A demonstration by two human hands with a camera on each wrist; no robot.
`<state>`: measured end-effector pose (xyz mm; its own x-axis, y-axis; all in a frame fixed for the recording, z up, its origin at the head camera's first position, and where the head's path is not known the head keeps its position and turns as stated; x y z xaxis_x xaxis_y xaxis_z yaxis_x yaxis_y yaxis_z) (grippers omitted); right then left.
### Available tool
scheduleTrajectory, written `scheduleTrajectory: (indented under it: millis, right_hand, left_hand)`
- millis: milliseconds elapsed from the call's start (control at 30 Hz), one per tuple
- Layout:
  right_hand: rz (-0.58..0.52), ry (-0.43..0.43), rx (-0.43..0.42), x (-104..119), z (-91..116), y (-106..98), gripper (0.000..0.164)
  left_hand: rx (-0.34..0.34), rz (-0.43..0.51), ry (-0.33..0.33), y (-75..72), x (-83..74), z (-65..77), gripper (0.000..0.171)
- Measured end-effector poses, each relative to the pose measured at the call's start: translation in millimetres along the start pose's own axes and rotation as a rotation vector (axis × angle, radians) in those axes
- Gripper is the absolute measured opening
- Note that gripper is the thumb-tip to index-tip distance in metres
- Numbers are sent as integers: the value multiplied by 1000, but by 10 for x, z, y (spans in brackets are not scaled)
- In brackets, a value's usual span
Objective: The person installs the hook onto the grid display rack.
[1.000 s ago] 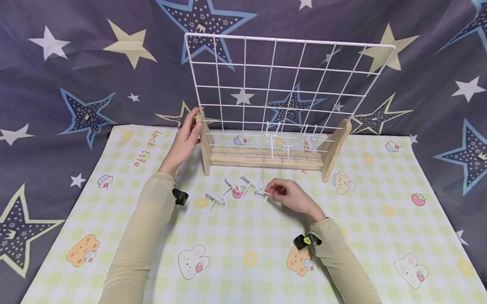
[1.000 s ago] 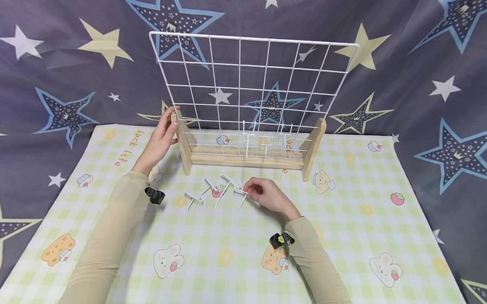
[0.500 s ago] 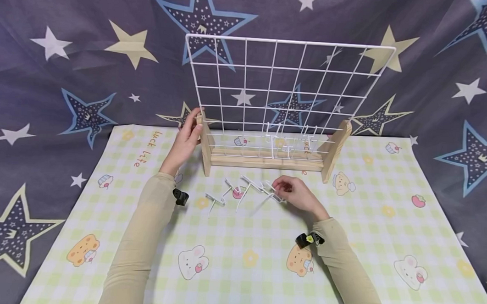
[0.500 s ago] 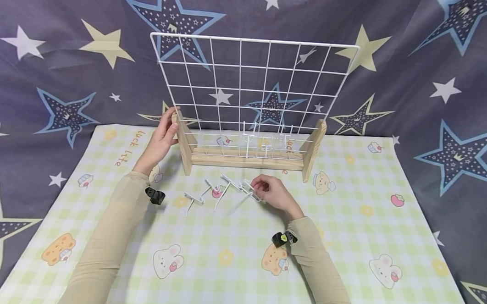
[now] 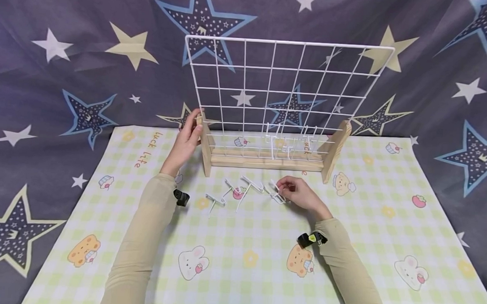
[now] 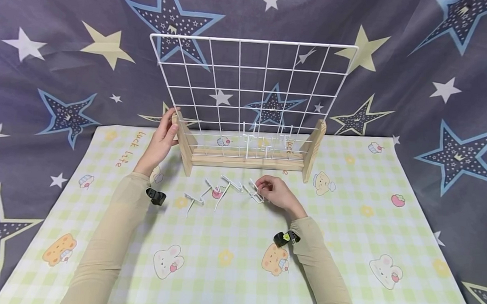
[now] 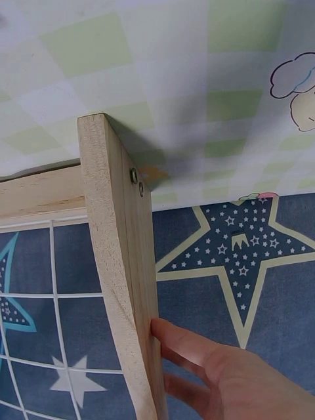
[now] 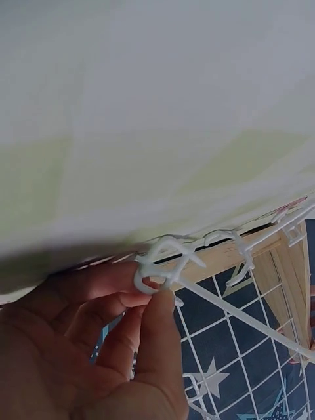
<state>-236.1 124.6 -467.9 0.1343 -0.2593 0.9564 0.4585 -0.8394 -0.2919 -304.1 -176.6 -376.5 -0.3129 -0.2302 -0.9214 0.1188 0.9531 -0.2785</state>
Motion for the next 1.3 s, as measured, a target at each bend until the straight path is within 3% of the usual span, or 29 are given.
scheduleTrajectory:
  millis: [267, 633, 867, 967, 1167, 1300]
  right_hand:
    - [-14, 11, -31, -290, -52, -56, 18]
    - [-91, 46, -46, -310, -31, -101, 21]
    - [-78, 29, -61, -284, -18, -149, 24]
    - [-66, 36, -76, -291, -20, -171, 25]
    - [-73, 62, -94, -305, -20, -209, 29]
    - [-89, 77, -102, -291, -8, -231, 29]
  left_hand:
    - [-5, -12, -10, 13, 1, 4, 46]
    - [-5, -18, -5, 18, 13, 10, 47]
    - [-24, -7, -7, -22, 285, -69, 48]
    - [-39, -30, -8, -28, 324, -82, 48]
    - [-33, -35, -14, -32, 296, -80, 48]
    - [-16, -32, -12, -10, 129, -34, 47]
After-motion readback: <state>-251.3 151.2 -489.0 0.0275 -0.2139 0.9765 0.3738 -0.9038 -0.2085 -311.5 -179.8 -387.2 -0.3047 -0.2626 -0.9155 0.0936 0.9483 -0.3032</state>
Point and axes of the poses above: each hand's wrist, its own z-axis away from the middle knuckle, its own y-axis out of the palm, x = y × z, the point moved 6 cm from there along -z, towards the middle knuckle, and after that the axes turned 3 degrees about -z, right-handed, at the moved point
